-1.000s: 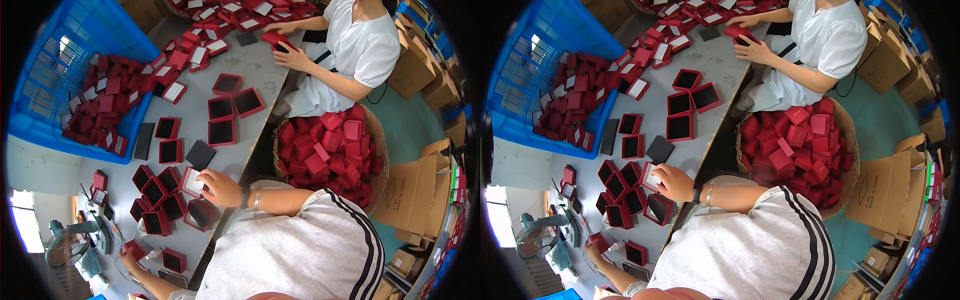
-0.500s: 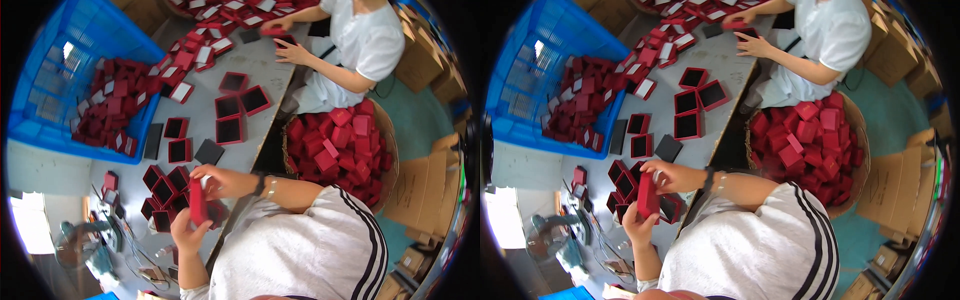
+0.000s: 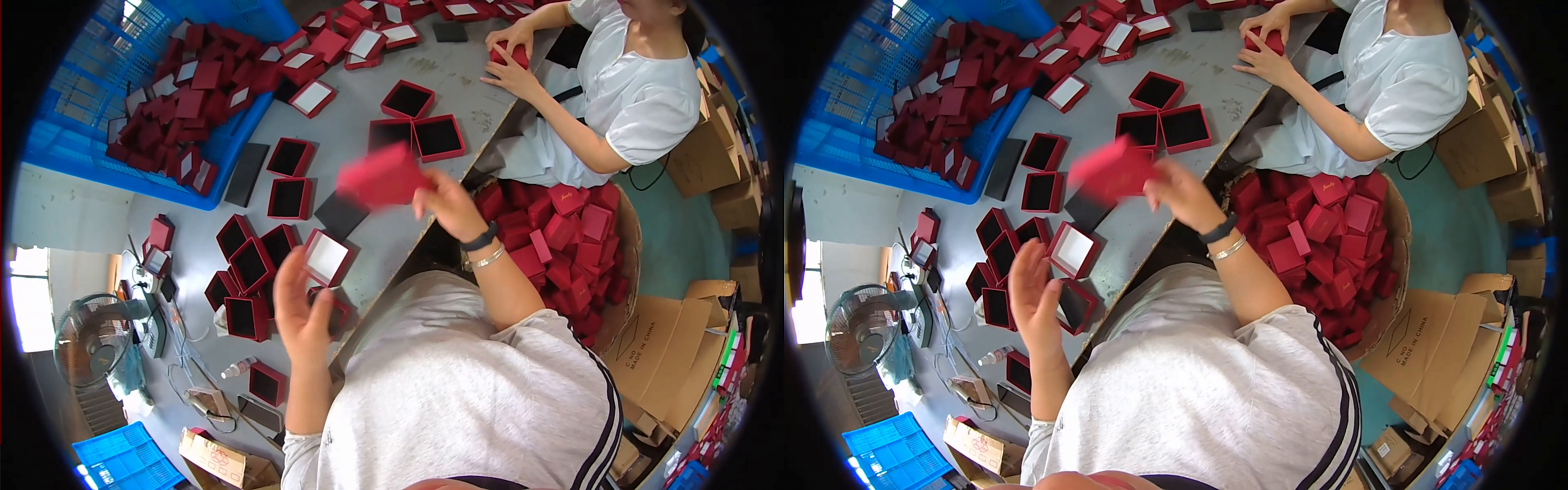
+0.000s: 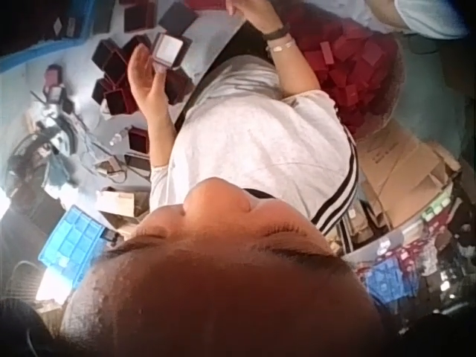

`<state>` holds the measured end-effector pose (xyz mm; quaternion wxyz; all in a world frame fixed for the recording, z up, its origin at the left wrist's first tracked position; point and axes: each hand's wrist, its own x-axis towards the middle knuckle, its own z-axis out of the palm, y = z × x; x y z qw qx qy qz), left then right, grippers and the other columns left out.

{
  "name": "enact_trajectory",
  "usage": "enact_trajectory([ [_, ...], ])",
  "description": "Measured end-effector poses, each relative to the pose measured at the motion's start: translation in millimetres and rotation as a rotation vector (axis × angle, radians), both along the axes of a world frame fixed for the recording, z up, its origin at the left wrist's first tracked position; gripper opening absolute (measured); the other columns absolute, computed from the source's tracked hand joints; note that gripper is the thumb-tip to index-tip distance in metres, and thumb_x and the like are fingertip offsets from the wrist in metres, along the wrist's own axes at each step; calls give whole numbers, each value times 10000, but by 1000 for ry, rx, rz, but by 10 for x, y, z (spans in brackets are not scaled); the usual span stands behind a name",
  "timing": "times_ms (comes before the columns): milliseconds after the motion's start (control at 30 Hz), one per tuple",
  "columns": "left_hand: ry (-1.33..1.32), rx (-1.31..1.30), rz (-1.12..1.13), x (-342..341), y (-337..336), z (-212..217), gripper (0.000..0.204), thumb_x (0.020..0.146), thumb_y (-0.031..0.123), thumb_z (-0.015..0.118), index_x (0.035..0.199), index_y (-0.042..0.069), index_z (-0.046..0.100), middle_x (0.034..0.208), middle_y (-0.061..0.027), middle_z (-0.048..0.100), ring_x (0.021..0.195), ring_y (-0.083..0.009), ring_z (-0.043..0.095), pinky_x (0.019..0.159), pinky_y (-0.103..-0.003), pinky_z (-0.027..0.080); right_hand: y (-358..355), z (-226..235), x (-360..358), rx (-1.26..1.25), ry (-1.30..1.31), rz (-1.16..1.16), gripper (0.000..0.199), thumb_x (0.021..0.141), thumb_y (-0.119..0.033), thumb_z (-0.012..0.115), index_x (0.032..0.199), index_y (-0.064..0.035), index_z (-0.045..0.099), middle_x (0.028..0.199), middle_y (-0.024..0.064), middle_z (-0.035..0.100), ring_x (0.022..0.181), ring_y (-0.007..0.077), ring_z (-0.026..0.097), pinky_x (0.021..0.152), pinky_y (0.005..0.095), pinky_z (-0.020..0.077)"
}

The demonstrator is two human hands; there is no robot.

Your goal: Assembling and organizing small red and black gift boxes by placing lids and foam inserts.

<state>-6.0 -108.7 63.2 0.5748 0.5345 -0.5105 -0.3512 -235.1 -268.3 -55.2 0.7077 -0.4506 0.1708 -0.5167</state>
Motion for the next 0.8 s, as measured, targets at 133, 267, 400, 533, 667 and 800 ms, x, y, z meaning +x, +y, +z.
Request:
enact_trajectory([
  [133, 19, 90, 238, 338, 347, -192, 543, 863, 69, 603, 1385, 18, 462, 1442, -144, 468, 1338, -270, 451, 1107, -398, 349, -671, 90, -305, 12, 468, -610, 200, 952, -201, 625, 1036, -38, 546, 724, 45, 596, 669, 158, 590, 606, 286, 470],
  [267, 70, 242, 372, 680, 861, -613, 485, 874, 21, 587, 1349, 15, 492, 1409, -126, 491, 1289, -251, 484, 1060, -359, 385, -1328, -49, -773, -459, 1432, -1236, 248, 856, -217, 663, 1056, -91, 586, 854, 115, 652, 803, 378, 631, 671, 440, 515],
  [400, 44, 362, 502, 682, 1143, -968, 469, 867, -24, 577, 1328, 19, 506, 1367, -110, 510, 1290, -241, 465, 1064, -360, 368, -1539, -313, -957, -336, 1728, -921, 384, 854, -194, 641, 1223, -116, 573, 1077, 162, 603, 1027, 359, 593, 831, 438, 516],
  [533, -332, 394, 427, 504, 1156, -1088, 789, 798, 48, 732, 1468, 52, 315, 1514, -110, 331, 1390, -268, 335, 1111, -393, 321, -878, -88, -383, -386, 1028, -839, 357, 857, -85, 639, 1203, -48, 559, 1047, 159, 599, 963, 316, 610, 820, 393, 503],
  [667, -674, 460, 284, 388, 933, -1107, 1192, 556, 160, 917, 1508, 64, 207, 1558, -210, 171, 1402, -405, 263, 1127, -440, 324, 322, 95, 417, -582, 827, -433, 191, 857, -80, 658, 1035, -23, 618, 1052, 138, 627, 921, 274, 627, 832, 353, 498],
  [800, -742, 319, 309, 390, 791, -1286, 1121, 565, 152, 915, 1474, 57, 266, 1550, -207, 193, 1385, -417, 297, 1123, -461, 330, 747, 33, 828, -788, 790, -42, 285, 821, -101, 686, 1093, -46, 621, 1114, 122, 603, 1034, 311, 585, 902, 392, 475],
])
